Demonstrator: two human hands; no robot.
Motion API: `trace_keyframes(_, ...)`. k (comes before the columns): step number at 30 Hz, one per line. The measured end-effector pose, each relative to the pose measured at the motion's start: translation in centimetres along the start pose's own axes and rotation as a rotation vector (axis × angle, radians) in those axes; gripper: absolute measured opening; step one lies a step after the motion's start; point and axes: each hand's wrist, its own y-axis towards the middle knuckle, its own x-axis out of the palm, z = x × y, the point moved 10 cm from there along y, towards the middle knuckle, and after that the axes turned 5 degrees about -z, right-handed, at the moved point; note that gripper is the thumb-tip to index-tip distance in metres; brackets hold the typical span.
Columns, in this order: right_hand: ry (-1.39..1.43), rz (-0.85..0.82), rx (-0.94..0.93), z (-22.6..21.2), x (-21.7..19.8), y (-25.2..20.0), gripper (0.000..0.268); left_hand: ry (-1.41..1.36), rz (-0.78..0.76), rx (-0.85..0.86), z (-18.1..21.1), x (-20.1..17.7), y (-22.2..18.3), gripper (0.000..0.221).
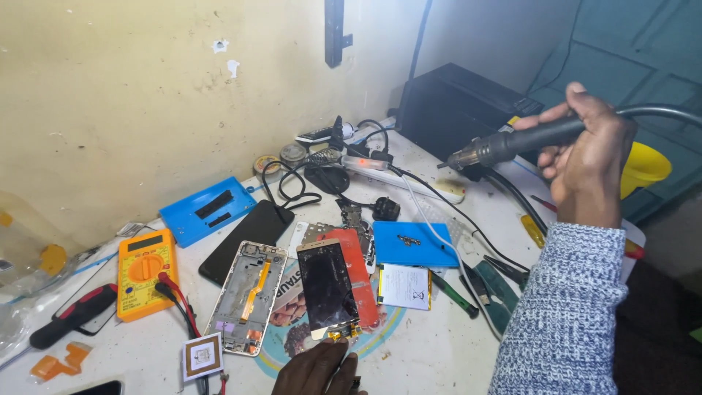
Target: Applying heat to a smartphone frame to soften adhesive and prying the screen off for repair.
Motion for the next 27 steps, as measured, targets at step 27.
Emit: trace_keyframes(27,-0.672,-1.083,-0.242,-2.2,19.3,-18.2,0.018,0.108,-0.165,-0.139,0.9,-0.5,1.3,0.072)
